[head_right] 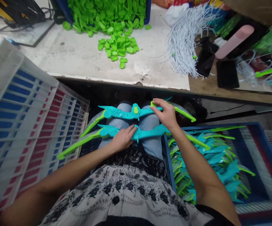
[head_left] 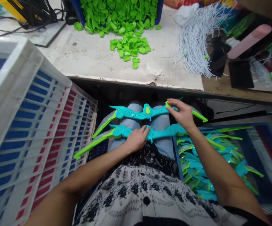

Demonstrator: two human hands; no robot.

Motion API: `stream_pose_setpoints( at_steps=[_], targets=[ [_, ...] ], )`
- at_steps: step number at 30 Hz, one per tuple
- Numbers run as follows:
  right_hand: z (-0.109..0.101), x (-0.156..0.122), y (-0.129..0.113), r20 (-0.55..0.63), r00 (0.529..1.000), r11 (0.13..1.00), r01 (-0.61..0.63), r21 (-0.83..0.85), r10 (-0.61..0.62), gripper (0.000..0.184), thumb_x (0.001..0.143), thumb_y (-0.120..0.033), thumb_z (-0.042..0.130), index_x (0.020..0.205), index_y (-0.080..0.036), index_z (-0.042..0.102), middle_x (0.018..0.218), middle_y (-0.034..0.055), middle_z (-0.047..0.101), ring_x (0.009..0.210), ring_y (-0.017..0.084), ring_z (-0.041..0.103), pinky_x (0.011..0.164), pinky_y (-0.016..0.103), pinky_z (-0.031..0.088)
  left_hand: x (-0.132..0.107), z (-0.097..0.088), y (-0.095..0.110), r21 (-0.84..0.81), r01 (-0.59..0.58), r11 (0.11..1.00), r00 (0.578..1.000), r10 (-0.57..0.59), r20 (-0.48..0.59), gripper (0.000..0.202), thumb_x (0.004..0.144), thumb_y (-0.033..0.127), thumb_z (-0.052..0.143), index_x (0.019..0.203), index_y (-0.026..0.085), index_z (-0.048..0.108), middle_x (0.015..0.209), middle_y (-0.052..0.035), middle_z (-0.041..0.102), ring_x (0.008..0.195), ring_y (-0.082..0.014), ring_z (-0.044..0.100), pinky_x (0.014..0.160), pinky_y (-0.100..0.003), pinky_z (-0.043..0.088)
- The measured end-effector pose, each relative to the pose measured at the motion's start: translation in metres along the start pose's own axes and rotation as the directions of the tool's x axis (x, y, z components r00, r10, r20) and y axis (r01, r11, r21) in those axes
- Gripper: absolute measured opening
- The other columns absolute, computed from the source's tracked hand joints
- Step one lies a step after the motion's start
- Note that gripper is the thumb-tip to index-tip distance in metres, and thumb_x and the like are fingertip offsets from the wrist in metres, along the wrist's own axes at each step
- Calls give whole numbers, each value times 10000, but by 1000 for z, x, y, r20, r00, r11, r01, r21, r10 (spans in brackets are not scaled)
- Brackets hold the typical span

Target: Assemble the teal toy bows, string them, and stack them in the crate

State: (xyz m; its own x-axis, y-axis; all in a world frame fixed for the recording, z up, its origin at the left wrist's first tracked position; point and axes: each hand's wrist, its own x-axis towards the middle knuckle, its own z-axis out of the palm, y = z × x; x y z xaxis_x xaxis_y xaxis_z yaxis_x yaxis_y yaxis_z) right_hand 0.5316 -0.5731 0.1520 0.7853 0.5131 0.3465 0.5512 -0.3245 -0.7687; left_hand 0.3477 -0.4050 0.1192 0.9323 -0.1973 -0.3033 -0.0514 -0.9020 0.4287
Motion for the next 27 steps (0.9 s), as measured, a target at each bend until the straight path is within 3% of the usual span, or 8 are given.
stream_pose_setpoints(
  at_steps=[3, 6, 10, 13, 19, 24, 27],
  targets=[
    [1, -38, -19, 64, 998, 1000, 21, 13, -22, 204, 790, -301, 650, 973, -212, 662, 1100, 74, 661, 1012, 220, 618, 887, 395, 503, 23, -34, -18, -238, -10, 971, 992, 39, 116, 455, 778, 376, 598, 1163, 140, 542, 1014, -101, 649, 877, -244, 606, 739, -316, 442],
    [13, -75, -31, 123, 982, 989, 149, -21, -146, 255, 804, -241, 638, 1059, -229, 635, 1146, 80, 643, 1055, 222, 599, 922, 416, 485, 41, -49, -39, -505, 35, 862, 960, 112, 258, 445, 768, 549, 564, 905, 133, 648, 796, -50, 651, 733, -195, 594, 672, -282, 424],
    [45, -111, -25, 174, 945, 955, 291, -52, -278, 302, 828, -180, 601, 1128, -200, 601, 1155, 99, 641, 1083, 213, 579, 907, 412, 489, 55, -29, -57, -787, 243, 567, 921, 119, 370, 518, 754, 634, 526, 826, 131, 630, 755, -41, 638, 651, -158, 583, 627, -278, 444],
    [65, -119, -14, 192, 934, 939, 327, -107, -303, 281, 835, -191, 599, 1115, -198, 611, 1148, 83, 652, 1106, 219, 564, 897, 417, 475, 58, -13, -63, -838, 302, 454, 919, 94, 382, 535, 702, 660, 577, 805, 136, 611, 734, -28, 622, 643, -154, 576, 620, -284, 461],
    [78, -118, -11, 202, 941, 925, 314, -214, -273, 202, 861, -231, 578, 1057, -221, 630, 1143, 52, 663, 1157, 228, 543, 934, 436, 394, 58, -12, -65, -839, 295, 458, 914, 121, 388, 611, 717, 696, 527, 859, 107, 606, 723, -46, 605, 618, -161, 560, 604, -296, 443],
    [80, -123, -12, 183, 972, 968, 182, -174, -150, 339, 871, -294, 556, 1203, -228, 534, 1192, 67, 630, 1172, 217, 531, 998, 432, 360, 60, -11, -65, -675, 116, 728, 955, 105, 277, 582, 649, 647, 631, 885, 115, 616, 783, -18, 584, 723, -154, 511, 633, -248, 368],
    [79, -119, -10, 178, 984, 971, 44, -237, -1, 551, 833, -393, 581, 1327, -210, 420, 1299, 104, 541, 1224, 252, 468, 1009, 449, 342, 63, -11, -63, -643, 107, 758, 957, 97, 274, 557, 658, 629, 622, 891, 124, 607, 781, -9, 565, 728, -152, 490, 629, -243, 346]
  ],
)
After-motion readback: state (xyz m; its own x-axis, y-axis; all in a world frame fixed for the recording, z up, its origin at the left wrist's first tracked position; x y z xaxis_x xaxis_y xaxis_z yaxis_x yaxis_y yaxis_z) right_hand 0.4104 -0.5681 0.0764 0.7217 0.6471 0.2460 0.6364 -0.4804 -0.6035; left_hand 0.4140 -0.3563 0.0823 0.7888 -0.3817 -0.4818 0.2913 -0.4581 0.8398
